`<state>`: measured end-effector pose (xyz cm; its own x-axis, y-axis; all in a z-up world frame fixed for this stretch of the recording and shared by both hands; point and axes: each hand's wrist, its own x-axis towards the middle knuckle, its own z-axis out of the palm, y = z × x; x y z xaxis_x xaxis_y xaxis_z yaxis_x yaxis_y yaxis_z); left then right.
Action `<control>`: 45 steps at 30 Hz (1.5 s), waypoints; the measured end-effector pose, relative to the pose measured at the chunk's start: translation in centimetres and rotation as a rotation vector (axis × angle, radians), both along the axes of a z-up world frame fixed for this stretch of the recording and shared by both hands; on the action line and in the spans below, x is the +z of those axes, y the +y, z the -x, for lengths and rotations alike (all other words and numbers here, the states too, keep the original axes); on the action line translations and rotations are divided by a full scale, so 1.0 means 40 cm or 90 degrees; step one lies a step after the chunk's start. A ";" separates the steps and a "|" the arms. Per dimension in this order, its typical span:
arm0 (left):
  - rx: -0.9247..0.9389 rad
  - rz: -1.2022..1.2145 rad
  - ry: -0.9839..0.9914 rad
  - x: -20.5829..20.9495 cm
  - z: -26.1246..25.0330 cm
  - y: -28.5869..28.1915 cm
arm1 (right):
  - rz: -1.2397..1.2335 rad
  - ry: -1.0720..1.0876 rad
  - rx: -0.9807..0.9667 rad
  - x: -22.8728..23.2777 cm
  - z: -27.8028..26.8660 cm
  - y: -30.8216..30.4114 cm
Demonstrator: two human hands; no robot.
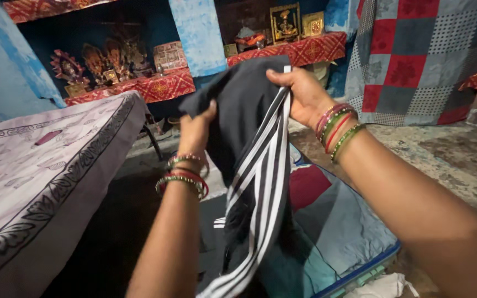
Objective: The person folds a pair of black pants and places them into an open suitcase. They then pick up a pair of black track pants with white stripes, fold them, and place them on top of the other clothes in the suitcase.
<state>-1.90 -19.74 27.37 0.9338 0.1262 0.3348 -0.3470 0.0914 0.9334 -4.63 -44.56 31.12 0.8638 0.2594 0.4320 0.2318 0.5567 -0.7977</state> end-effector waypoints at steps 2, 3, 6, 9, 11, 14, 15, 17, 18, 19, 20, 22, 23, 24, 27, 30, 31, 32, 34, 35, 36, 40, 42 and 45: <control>0.034 -0.044 -0.067 0.034 -0.049 0.008 | 0.007 0.002 -0.021 0.021 -0.003 -0.013; 0.029 -0.030 -0.138 0.057 -0.071 0.004 | 0.011 0.007 -0.022 0.035 -0.002 -0.018; 0.003 0.003 -0.217 0.108 -0.076 -0.002 | 0.070 0.036 0.015 0.070 0.013 -0.033; -0.059 0.007 -0.115 0.141 -0.026 0.007 | 0.079 0.013 0.013 0.091 0.018 -0.060; -0.110 -0.026 -0.169 0.146 0.000 0.013 | 0.048 0.000 -0.008 0.088 0.006 -0.073; -0.077 -0.004 -0.175 0.151 -0.006 0.009 | 0.011 -0.001 -0.029 0.082 -0.022 -0.060; -0.061 -0.001 -0.192 0.158 -0.022 0.012 | 0.018 -0.004 -0.031 0.082 -0.030 -0.053; -0.030 0.002 -0.217 0.160 -0.066 0.020 | 0.031 -0.018 -0.038 0.080 -0.048 -0.045; -0.032 0.009 -0.224 0.160 -0.097 0.027 | 0.040 -0.036 -0.046 0.097 -0.065 -0.051; -0.034 0.017 -0.232 0.158 -0.134 0.038 | 0.048 -0.053 -0.053 0.111 -0.089 -0.055; -0.038 0.025 -0.239 0.151 -0.177 0.045 | 0.055 -0.021 -0.058 0.120 -0.121 -0.053; -0.018 -0.031 -0.278 0.134 -0.285 0.046 | 0.070 0.044 -0.065 0.123 -0.197 -0.037; -0.007 -0.058 -0.298 0.122 -0.339 0.045 | 0.081 0.051 -0.085 0.109 -0.228 -0.032; 0.023 -0.055 -0.271 0.112 -0.388 0.051 | 0.090 0.056 -0.104 0.098 -0.255 -0.022; 0.048 0.001 -0.276 0.138 -0.503 0.072 | 0.064 -0.021 -0.102 0.134 -0.310 0.001; 0.004 0.084 -0.389 0.277 -0.518 0.071 | 0.039 -0.118 -0.099 0.239 -0.318 0.024; 0.028 0.064 -0.388 0.316 -0.505 0.076 | 0.035 -0.146 -0.102 0.269 -0.306 0.031; -0.005 0.073 -0.386 0.329 -0.492 0.082 | 0.027 -0.154 -0.099 0.282 -0.284 0.037; -0.072 0.091 -0.383 0.356 -0.407 0.083 | 0.010 -0.170 -0.093 0.301 -0.224 0.034; -0.055 0.066 -0.365 0.352 -0.338 0.081 | 0.023 -0.149 -0.069 0.295 -0.188 0.029; -0.037 0.043 -0.345 0.317 -0.256 0.082 | 0.038 -0.126 -0.044 0.268 -0.146 0.021; -0.148 0.065 -0.042 0.172 0.052 0.075 | 0.144 0.061 -0.014 0.113 0.003 -0.014; -0.143 0.036 0.052 0.114 0.152 0.067 | 0.205 0.093 -0.057 0.027 0.063 -0.028; -0.154 0.005 0.126 0.056 0.242 0.048 | 0.266 0.140 -0.098 -0.045 0.140 -0.052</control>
